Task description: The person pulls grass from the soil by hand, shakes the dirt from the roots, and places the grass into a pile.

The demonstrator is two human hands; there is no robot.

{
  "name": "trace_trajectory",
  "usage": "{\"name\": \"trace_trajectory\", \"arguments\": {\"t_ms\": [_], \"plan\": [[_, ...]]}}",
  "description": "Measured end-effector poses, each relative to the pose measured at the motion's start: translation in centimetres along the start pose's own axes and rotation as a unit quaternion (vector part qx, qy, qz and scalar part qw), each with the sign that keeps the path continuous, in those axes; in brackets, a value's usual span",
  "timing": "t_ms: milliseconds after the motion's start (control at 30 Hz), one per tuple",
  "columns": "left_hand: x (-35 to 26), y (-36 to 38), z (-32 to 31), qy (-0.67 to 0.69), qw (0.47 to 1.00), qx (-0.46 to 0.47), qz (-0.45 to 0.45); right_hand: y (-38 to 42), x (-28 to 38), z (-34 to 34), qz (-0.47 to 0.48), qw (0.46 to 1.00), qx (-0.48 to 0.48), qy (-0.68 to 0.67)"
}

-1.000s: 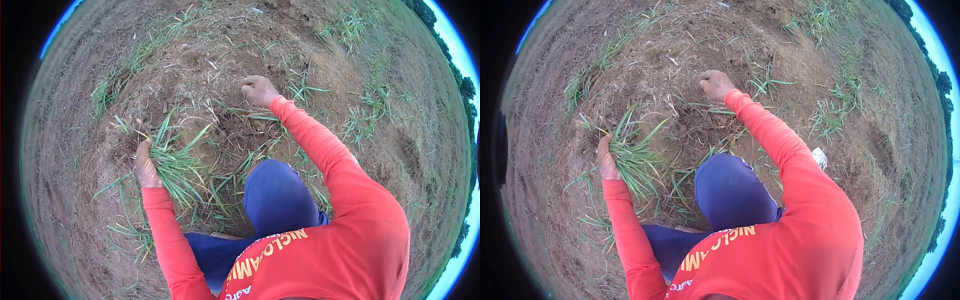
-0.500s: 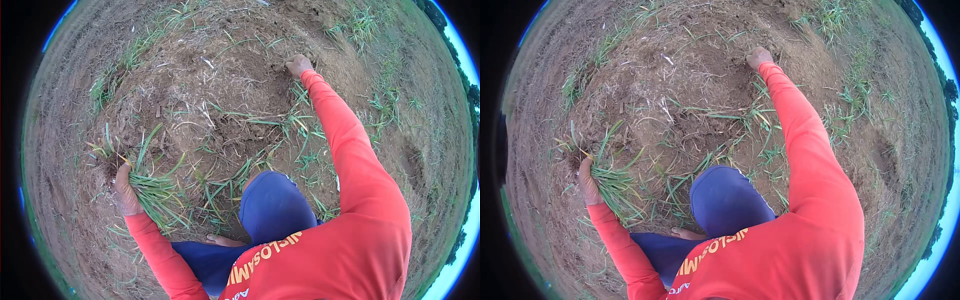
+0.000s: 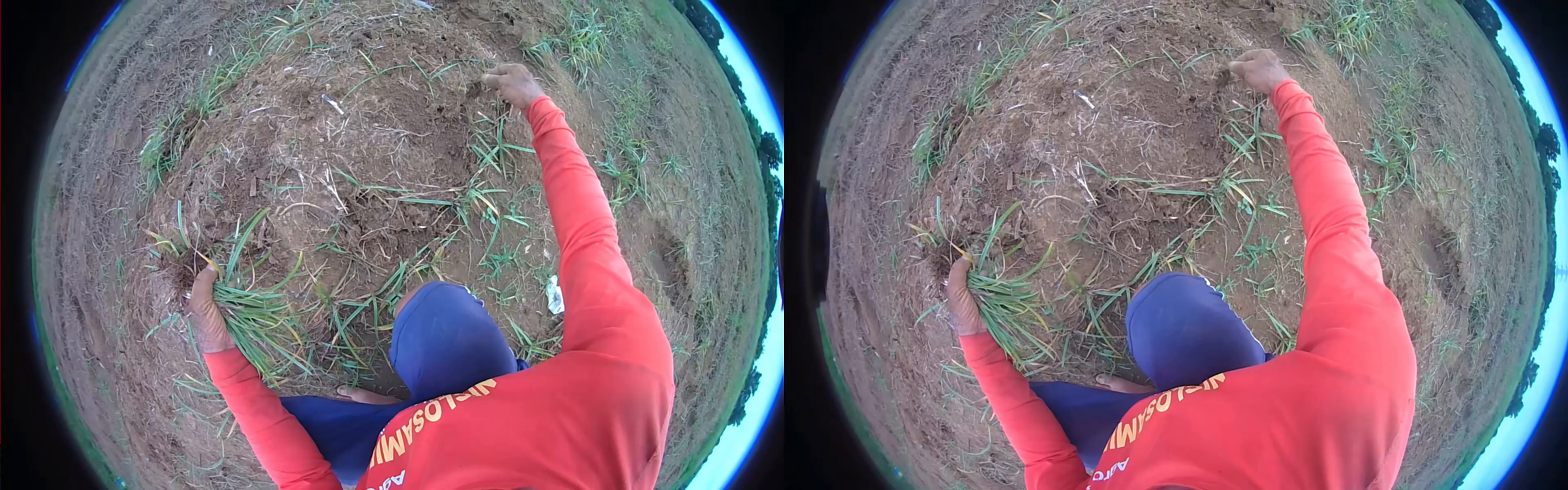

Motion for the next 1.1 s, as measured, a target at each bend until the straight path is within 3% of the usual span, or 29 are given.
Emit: {"name": "trace_trajectory", "arguments": {"t_ms": [67,133,200,233,267,367,467,567,633,667,700,800,867,967,1100], "plan": [[-0.1,0.3,-0.3,0.006,1.0,0.002,0.005,0.6,-0.2,-0.3,-0.044,0.991,0.022,-0.127],[-0.2,0.0,0.2,-0.002,1.0,-0.009,-0.002,0.5,-1.3,-1.6,-0.068,0.924,0.058,-0.371],[0.1,0.3,0.4,-0.01,1.0,-0.014,-0.003,0.6,-4.1,-2.0,-0.1,0.96,0.015,-0.26],[-0.1,0.4,0.3,-0.011,1.0,-0.012,-0.004,0.5,-5.5,-1.8,-0.114,0.992,-0.043,-0.018],[-0.5,0.5,0.4,-0.012,1.0,-0.013,-0.007,0.5,-6.1,-1.6,-0.119,0.963,-0.097,0.223],[-0.7,1.0,0.7,0.003,1.0,-0.028,-0.006,1.6,-9.9,-3.4,-0.088,0.983,-0.129,0.097],[-0.8,0.6,0.7,0.001,1.0,-0.011,-0.011,2.2,-12.2,-8.9,-0.004,0.978,0.007,0.207],[-0.4,0.8,0.9,-0.01,1.0,-0.009,0.004,4.0,-11.0,-9.4,0.002,0.999,-0.029,0.034],[-0.3,0.7,0.9,-0.007,1.0,-0.016,0.005,5.6,-8.9,-9.7,-0.079,0.99,0.006,-0.117],[-0.2,0.7,1.0,0.003,1.0,-0.012,0.014,4.1,-10.6,-10.7,-0.02,0.985,-0.012,-0.173],[0.2,0.7,0.6,0.022,0.999,0.004,0.022,4.0,-10.3,-9.4,0.009,0.996,-0.086,-0.024],[0.6,0.2,0.3,0.032,0.999,0.024,0.006,4.8,-11.5,-8.0,-0.094,0.981,-0.16,-0.055],[0.6,-0.2,0.6,0.026,1.0,0.016,-0.004,4.9,-10.7,-8.7,0.035,0.98,-0.197,-0.008],[0.3,-1.1,0.0,0.034,0.999,0.018,-0.002,4.3,-10.4,-9.4,-0.068,0.989,-0.133,0.011],[0.3,-1.2,-1.7,0.043,0.999,0.017,0.015,4.6,-10.6,-9.1,-0.093,0.984,-0.145,0.039]]}}
Point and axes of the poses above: each hand's wrist, its own y-axis away from the middle knuckle, its own z-axis out of the back of the hand, x = y × z, the point moved 10 cm from there along -y, towards the middle knuckle, and after that the axes turned 10 degrees about -y, right-handed, at the moved point
